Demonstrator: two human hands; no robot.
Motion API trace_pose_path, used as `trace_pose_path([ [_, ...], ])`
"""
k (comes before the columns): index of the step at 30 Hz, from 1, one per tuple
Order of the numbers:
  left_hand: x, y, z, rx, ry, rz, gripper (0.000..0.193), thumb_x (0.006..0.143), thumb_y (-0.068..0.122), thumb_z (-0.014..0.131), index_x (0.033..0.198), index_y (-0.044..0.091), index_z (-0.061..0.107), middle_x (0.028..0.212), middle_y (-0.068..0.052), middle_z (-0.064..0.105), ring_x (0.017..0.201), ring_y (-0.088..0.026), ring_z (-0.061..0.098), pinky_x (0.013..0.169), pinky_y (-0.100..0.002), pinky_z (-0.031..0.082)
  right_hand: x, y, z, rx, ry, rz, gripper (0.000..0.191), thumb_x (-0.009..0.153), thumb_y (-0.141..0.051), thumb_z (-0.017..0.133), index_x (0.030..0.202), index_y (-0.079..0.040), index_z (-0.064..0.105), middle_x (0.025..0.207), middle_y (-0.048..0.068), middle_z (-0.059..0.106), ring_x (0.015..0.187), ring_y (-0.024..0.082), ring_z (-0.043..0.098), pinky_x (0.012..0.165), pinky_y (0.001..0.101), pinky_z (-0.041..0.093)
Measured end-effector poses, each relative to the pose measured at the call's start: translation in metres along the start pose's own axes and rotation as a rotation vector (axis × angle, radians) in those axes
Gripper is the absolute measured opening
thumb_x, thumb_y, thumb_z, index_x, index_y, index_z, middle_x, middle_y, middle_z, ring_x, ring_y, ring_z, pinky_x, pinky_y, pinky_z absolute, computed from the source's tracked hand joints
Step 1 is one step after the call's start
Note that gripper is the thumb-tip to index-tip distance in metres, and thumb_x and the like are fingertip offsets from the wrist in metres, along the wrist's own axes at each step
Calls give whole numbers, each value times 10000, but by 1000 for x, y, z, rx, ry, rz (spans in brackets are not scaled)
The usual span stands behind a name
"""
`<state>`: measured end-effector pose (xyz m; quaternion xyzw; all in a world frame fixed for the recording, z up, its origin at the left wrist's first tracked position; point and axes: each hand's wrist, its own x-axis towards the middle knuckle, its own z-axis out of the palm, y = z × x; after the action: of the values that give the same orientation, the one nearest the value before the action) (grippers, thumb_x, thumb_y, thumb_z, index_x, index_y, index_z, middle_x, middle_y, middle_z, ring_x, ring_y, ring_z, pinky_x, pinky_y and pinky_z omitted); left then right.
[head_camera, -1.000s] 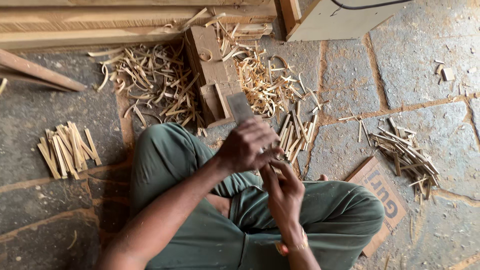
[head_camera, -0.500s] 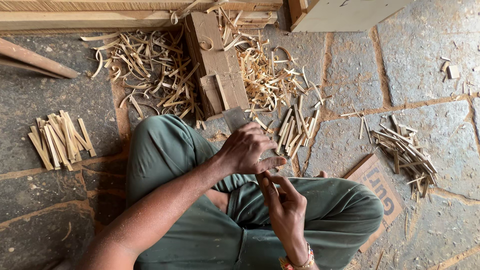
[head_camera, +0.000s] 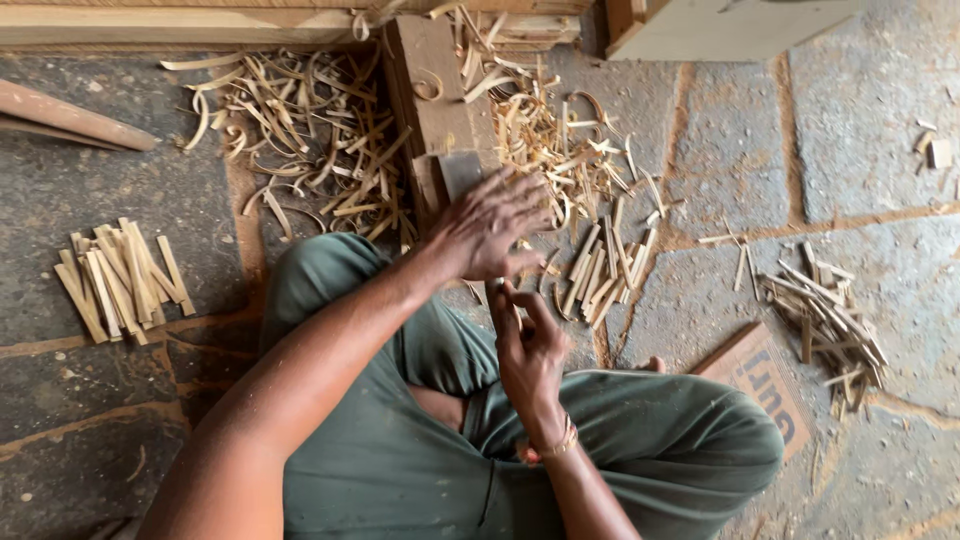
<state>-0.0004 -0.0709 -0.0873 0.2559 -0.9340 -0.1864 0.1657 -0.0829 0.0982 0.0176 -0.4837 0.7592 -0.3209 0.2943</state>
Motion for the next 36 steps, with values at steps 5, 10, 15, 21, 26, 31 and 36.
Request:
trace_pose_path([
  [5,2,0,0,-50,99,-42,716,1000,674,361,1412,129,576,1605,-166,414,1539,-330,311,1265,-547,127,3,12,5,60,29,-59,168,996,-224,650,1055,-79,711,584,21,690,451,36,620,359,243,375],
  [10,-15,40,-23,-158,388,-11,773,1085,644,283,1369,12,626,1486,-222,572,1456,-367,498,1272,-531,315,2,32,3,460,55,81,205,992,-197,667,1112,-34,699,627,66,733,499,75,647,382,240,383],
  [15,-28,82,-38,-192,443,82,699,1101,586,337,1286,2,673,1371,-210,677,1350,-364,615,1222,-518,420,-15,38,-16,615,116,13,213,1043,-178,662,1136,13,684,666,82,706,525,61,602,417,211,376],
  [21,-28,84,-37,-219,643,-57,371,1107,346,514,1151,28,700,1110,-167,739,1080,-316,716,1014,-474,566,-41,34,-44,656,140,126,242,1029,-174,656,1197,-8,707,748,43,722,538,18,561,429,208,346],
  [26,-29,37,-43,-197,510,-806,289,1010,300,626,1028,17,680,880,-148,693,747,-272,668,615,-425,555,-39,35,-47,518,218,136,244,1014,-213,655,1209,-81,721,584,37,648,415,16,470,371,207,269],
  [31,-29,17,-37,37,448,-800,181,969,197,663,934,23,694,909,-135,705,758,-216,672,681,-380,545,-37,44,-36,560,211,145,221,1000,-192,670,1174,-67,724,614,27,677,459,29,521,393,218,303],
  [36,-40,19,-41,-145,362,-974,166,946,185,705,912,23,703,875,-112,722,723,-219,688,653,-387,559,-39,52,-29,574,191,95,221,1009,-182,675,1178,-50,727,659,10,689,557,29,578,469,216,376],
])
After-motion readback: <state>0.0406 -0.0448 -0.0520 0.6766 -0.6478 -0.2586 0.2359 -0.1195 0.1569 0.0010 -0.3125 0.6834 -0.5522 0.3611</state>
